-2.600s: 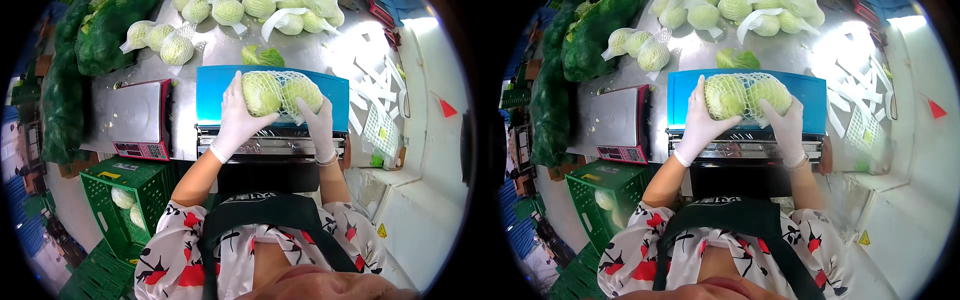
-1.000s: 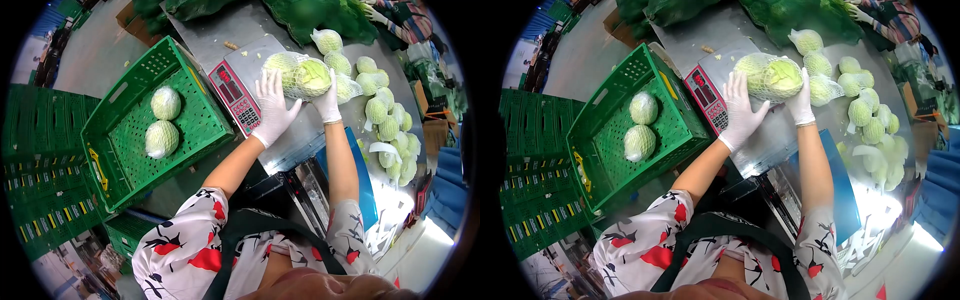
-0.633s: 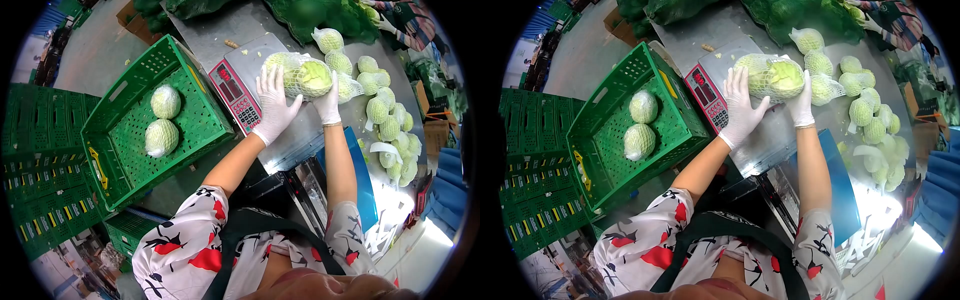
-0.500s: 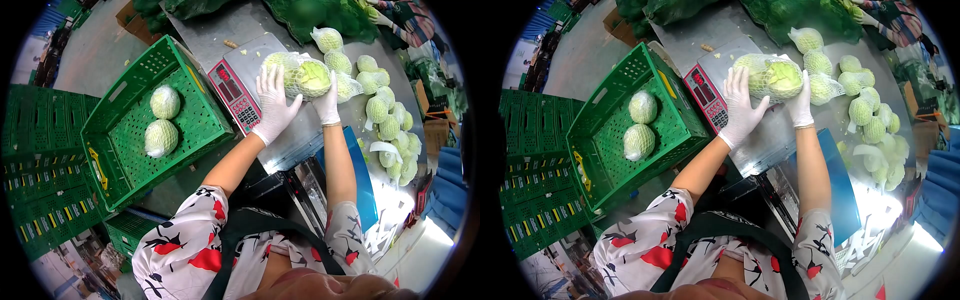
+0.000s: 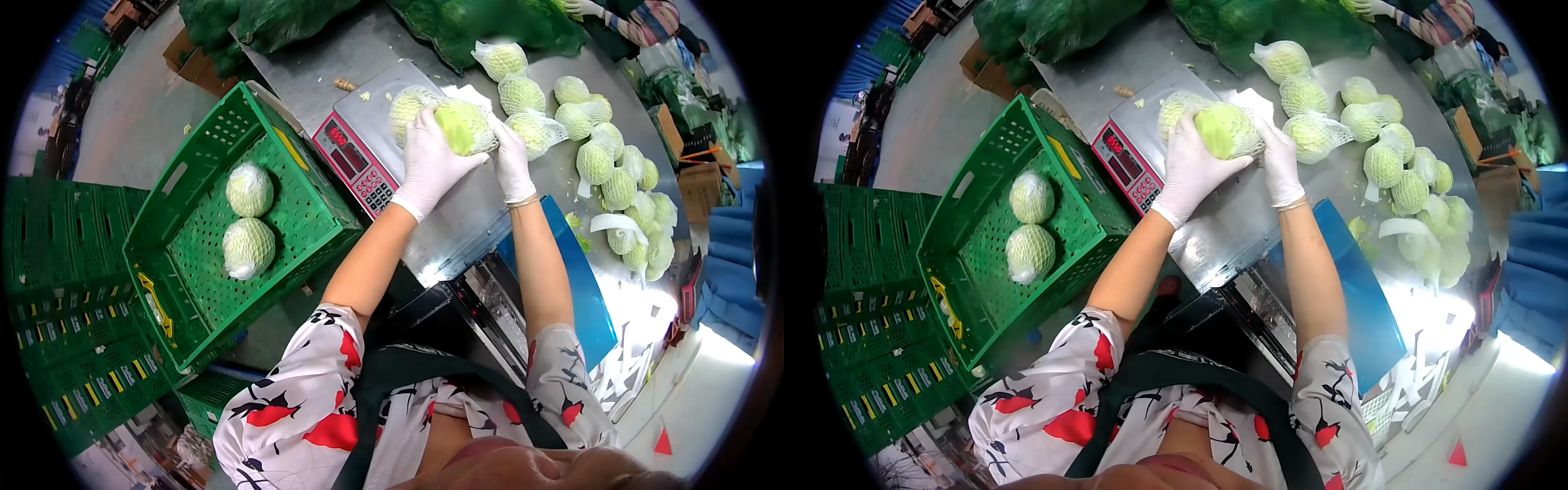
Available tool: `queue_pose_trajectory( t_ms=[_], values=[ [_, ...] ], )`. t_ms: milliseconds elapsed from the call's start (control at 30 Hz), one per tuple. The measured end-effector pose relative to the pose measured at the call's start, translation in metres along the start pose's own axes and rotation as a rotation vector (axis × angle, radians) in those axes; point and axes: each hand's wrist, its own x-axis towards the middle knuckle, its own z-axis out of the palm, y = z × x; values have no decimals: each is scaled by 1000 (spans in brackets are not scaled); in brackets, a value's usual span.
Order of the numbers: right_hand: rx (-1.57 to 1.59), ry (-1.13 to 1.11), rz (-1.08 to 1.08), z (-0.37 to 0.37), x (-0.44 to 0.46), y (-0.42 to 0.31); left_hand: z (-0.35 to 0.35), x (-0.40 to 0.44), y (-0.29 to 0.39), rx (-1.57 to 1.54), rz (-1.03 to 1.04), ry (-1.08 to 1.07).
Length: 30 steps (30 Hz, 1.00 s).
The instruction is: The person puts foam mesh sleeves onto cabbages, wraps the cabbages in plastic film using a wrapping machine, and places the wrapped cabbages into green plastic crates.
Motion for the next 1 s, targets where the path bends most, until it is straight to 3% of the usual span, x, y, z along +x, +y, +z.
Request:
queue_pose_trajectory(
  t_ms=[100, 167, 300, 400, 500, 600, 633, 733, 800, 833, 933, 1000],
  values=[
    [42, 15, -46, -4, 8, -1, 0, -3, -4, -54, -16, 31],
    [374, 17, 54, -8, 18, 6, -7, -2, -5, -143, -50, 22],
    [666, -47, 170, 0, 36, 10, 0, -17, -20, -757, -177, 108],
    [285, 60, 213, 13, 29, -6, 0, -28, -23, -960, -266, 237],
    [122, 196, 75, 2, 27, -14, -11, -37, -20, -1072, -343, 374],
    [-580, 305, 55, -15, 30, -17, -25, -41, -19, -1123, -354, 408],
    [-877, 514, -313, 0, 9, -17, -28, -45, -18, -1034, -312, 408],
    [-356, 87, -340, 42, -70, -56, -36, -62, 0, -920, -181, 329],
    [-333, -84, -188, 55, -99, -50, -30, -67, -4, -462, 37, 274],
    [-321, -168, -117, 58, -105, -48, -26, -69, -1, -379, 118, 189],
    [39, -188, 182, 32, -97, -50, -35, -69, 12, -398, 194, -75],
    [196, -157, 130, -2, -92, -44, -42, -73, 12, -344, 248, 38]
  ],
)
